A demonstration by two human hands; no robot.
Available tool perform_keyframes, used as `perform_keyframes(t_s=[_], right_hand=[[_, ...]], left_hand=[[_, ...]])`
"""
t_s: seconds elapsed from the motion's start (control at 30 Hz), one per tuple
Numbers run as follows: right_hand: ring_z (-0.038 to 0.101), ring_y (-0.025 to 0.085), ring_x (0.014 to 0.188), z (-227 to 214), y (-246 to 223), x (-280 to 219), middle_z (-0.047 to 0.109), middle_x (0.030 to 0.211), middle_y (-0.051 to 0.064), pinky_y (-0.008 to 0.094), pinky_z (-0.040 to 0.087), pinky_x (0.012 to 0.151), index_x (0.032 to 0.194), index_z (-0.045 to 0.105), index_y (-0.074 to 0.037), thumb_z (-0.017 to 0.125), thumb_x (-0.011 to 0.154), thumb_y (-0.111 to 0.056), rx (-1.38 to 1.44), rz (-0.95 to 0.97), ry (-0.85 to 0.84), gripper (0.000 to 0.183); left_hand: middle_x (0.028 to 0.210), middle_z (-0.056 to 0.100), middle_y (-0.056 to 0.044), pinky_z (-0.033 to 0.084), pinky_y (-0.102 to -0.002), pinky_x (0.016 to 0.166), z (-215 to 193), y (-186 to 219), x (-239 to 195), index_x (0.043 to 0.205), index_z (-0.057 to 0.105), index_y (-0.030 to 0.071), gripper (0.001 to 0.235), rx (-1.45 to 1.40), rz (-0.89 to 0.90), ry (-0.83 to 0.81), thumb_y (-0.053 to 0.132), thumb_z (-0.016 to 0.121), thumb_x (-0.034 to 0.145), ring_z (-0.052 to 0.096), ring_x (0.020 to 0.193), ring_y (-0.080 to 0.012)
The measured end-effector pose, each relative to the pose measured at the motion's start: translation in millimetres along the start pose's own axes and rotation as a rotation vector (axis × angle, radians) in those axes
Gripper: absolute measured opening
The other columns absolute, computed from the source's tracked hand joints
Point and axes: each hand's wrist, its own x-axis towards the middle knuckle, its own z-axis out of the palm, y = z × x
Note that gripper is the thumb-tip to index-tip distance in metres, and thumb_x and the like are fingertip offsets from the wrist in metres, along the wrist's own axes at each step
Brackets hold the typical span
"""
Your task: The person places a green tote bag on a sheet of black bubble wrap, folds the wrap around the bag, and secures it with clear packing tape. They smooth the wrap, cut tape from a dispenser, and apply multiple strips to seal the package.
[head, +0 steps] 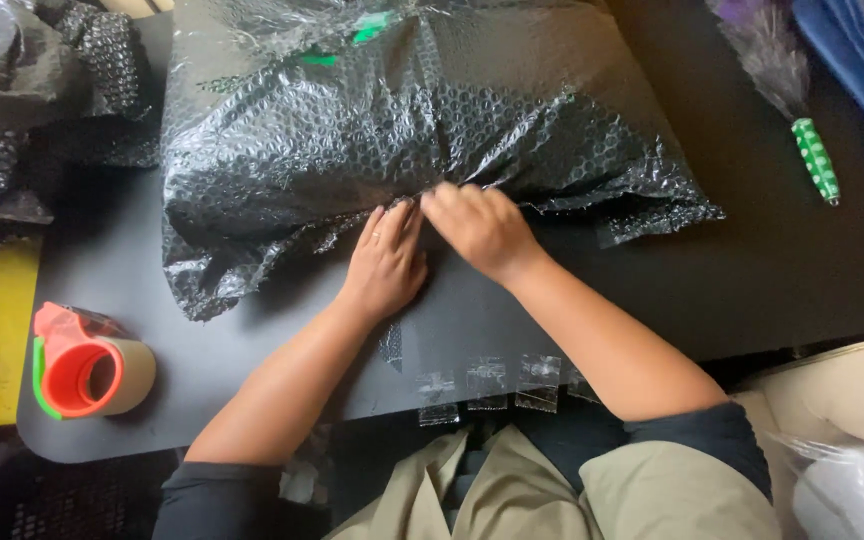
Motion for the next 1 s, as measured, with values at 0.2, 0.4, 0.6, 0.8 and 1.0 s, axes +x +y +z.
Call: perform_keyframes(t_s=[0.2, 0.4, 0.6, 0.8, 1.0], right_hand=[[0.059, 0.015, 0.077, 8.9, -2.2, 6.6, 0.058, 0.099, -0.005, 0.029, 0.049, 0.053, 0.11, 0.066, -0.025, 0.06, 0.103, -0.025, -0.108, 0.153, -0.1, 0.009], [0.06, 0.02, 0.083, -7.6, -3.0, 14.6, 0.056, 0.103, -0.002, 0.035, 0.051, 0.059, 0.12, 0.064, -0.023, 0.074, 0.087, -0.033, 0.013, 0.236, -0.293, 0.036], [0.064, 0.026, 0.094, -96.7, 88.9, 9.3, 0.067, 0.098, 0.003, 0.042, 0.045, 0.082, 0.106, 0.079, -0.021, 0.08, 0.083, -0.024, 0.087, 0.345, -0.019, 0.024], [0.049, 0.039, 0.124, -141.2, 157.1, -47.2, 0.044, 0.136, 0.019, 0.054, 0.042, 0.101, 0.145, 0.056, -0.008, 0.092, 0.08, -0.03, 0.145, 0.954, -0.346, 0.077], [0.068, 0.024, 0.092, -112.4, 180.7, -98.3, 0.075, 0.102, 0.008, 0.039, 0.051, 0.079, 0.113, 0.07, -0.007, 0.085, 0.09, -0.031, 0.407, 1.221, -0.46, 0.036]], left_hand=[[0.142, 0.055, -0.021, 0.041, -0.048, 0.117, -9.2, 3.5, 4.0, 0.141, 0.061, 0.006, 0.07, -0.025, -0.003, -0.004, 0.022, 0.072, 0.073, 0.062, 0.128, -0.034], [0.127, 0.068, -0.014, 0.054, -0.049, 0.098, -39.7, -27.6, 13.0, 0.114, 0.075, 0.014, 0.04, -0.011, 0.107, 0.254, 0.019, 0.077, 0.075, 0.07, 0.11, -0.0326], [0.121, 0.059, -0.016, 0.046, -0.052, 0.1, -152.0, -82.2, 17.2, 0.11, 0.071, 0.004, 0.026, 0.19, -0.344, 0.489, 0.013, 0.071, 0.086, 0.058, 0.115, -0.0378], [0.141, 0.056, -0.019, 0.034, -0.046, 0.11, -148.0, -134.2, -30.0, 0.144, 0.051, 0.005, 0.053, -0.112, -1.081, 0.154, 0.037, 0.056, 0.102, 0.05, 0.133, -0.035], [0.136, 0.062, -0.019, 0.039, -0.044, 0.103, -170.0, -104.9, -4.0, 0.144, 0.056, 0.011, 0.067, -0.247, -1.347, -0.199, 0.057, 0.038, 0.1, 0.055, 0.128, -0.0344]])
